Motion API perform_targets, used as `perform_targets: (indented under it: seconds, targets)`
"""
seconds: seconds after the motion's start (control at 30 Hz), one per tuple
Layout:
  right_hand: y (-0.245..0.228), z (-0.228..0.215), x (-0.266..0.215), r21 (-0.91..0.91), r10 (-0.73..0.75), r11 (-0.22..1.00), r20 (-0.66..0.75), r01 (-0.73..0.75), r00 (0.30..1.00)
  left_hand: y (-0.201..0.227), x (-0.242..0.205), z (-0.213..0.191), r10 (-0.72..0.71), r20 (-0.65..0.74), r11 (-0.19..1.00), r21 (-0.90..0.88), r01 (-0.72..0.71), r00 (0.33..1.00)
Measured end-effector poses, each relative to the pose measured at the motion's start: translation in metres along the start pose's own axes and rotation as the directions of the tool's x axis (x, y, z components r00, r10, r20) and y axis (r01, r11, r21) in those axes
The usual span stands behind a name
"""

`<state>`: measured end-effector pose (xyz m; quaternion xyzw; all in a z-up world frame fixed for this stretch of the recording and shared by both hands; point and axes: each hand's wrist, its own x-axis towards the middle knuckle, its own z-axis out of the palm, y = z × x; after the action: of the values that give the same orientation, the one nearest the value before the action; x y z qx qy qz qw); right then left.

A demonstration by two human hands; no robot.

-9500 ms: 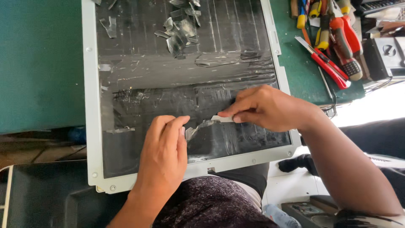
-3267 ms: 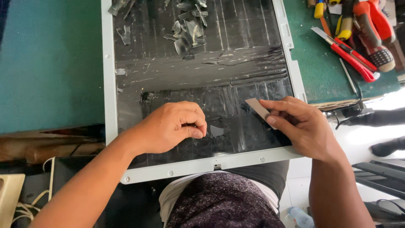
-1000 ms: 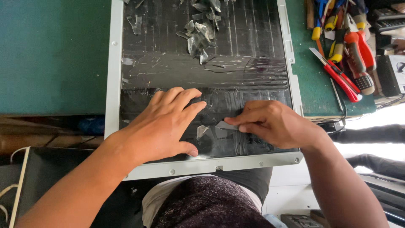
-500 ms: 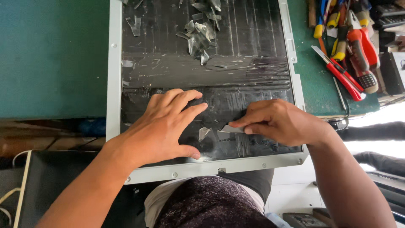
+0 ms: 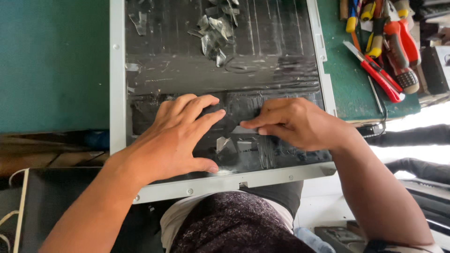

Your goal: The person uses a metal scraper to remove adhesive residue from the surface of a flat panel. They repeatedly scrape and peel off small pieces of residue, working across different areas of the panel.

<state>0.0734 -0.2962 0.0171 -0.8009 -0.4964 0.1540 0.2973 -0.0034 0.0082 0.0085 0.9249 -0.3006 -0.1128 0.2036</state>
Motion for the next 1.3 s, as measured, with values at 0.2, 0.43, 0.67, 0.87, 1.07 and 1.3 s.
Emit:
perform_targets:
  seconds: [0.2,0.43,0.67,0.87,1.07,1.3]
  targets:
    - [0.006,-0.015,-0.028,0.151,0.022,0.988,0.111,-0.039,0.994,-0.002,-0.001,0.001,0.005,-0.005,1.0,0.025,-0.005,1.0]
    - [0.007,0.0,-0.025,0.012,0.112,0.994,-0.068,-0.111,0.991,0.003,0.0,-0.001,-0.013,0.022,1.0,0.011,0.013,1.0]
    - [0.013,-0.005,-0.039,0.059,0.091,0.994,-0.008,-0.09,0.996,0.004,-0.001,-0.004,-0.053,0.028,0.999,-0.008,0.053,0.998]
    - [0.004,-0.005,-0.043,0.102,0.049,0.994,0.017,-0.05,0.999,0.006,0.0,-0.004,-0.054,0.031,0.998,-0.018,0.054,0.998]
    - [0.008,-0.004,-0.032,0.081,0.085,0.993,0.004,-0.085,0.996,0.009,0.0,-0.008,-0.077,0.04,0.996,-0.039,0.078,0.996]
    - [0.0,-0.011,-0.032,0.161,0.057,0.984,0.11,-0.074,0.992,0.006,-0.001,-0.005,-0.054,0.029,0.998,-0.019,0.055,0.998]
